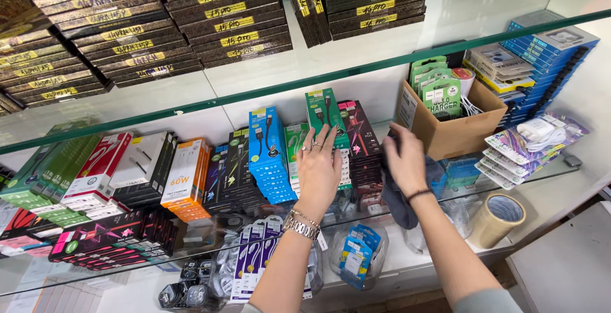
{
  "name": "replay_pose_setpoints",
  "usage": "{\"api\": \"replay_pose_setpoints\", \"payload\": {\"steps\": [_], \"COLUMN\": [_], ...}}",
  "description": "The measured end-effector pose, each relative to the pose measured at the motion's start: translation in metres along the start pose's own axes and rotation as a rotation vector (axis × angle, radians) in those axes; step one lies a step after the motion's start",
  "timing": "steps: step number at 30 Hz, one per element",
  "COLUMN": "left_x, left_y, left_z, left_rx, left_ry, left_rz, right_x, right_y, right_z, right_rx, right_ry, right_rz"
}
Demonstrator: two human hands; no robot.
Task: The person wipes packaged phone accessory boxes on a glass display shelf with a gray cloth, lifting and turning individual boxes to wipe their surfaces and placing them back. They rearrange the boxes into a row and continue wiping other boxed items along the shelf.
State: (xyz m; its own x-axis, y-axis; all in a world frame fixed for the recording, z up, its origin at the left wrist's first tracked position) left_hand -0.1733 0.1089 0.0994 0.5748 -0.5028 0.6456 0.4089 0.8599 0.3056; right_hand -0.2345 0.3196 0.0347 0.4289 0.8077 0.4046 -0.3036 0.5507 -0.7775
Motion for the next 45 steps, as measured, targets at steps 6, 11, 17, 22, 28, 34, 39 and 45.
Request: {"api": "replay_pose_setpoints", "payload": {"steps": [6,11,17,22,28,34,39,45], "left_x": [0.032,0.060,0.147,0.233,0.263,0.243,0.134,0.064], "left_y": [0.012,-0.054,-0.170,-0.257,-0.321,-0.325,-0.236,-0.137], "left_z": [-0.027,-0.092,-0.160,-0.190,-0.228,-0.220,-0.209,-0.183], "left_rx": [-0.077,0.245,0.559,0.930,1.473,1.015,1.060,0.968], "left_ry": [0.173,0.227,0.723,1.052,1.184,1.214,0.556,0.275], "left_rz": [-0.195,-0.221,-0.064,0.155,-0.157,-0.790,-1.346,-1.618], "right_x": [0.026,0.016,-0.040,-0.111,-0.149,-0.155,-0.148,-0.131], "right_y": [0.007,0.058,0.011,-0.046,-0.104,-0.145,-0.208,-0.219], "right_z": [-0.068,-0.104,-0.209,-0.219,-0.208,-0.197,-0.213,-0.206], "right_rx": [0.288,-0.116,0.002,-0.083,-0.090,-0.019,0.333,0.251], "right_ry": [0.113,-0.056,0.187,0.002,-0.201,-0.326,-0.385,-0.157], "right_rz": [-0.693,-0.464,0.476,0.521,0.565,0.630,0.281,0.015]}}
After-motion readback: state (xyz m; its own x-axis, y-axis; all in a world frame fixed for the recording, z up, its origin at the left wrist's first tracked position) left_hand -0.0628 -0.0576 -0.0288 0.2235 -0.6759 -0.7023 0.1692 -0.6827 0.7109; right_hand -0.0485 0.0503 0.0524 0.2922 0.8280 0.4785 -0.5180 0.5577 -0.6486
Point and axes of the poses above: each hand's wrist, its own z-axis towards the middle knuckle, its own x-axis out of the back of the hand, y = z × x, the point moved 9 cm from there along z, towards the middle knuckle, and after that the axes turned 1 degree about -x, right-handed, at the moved point
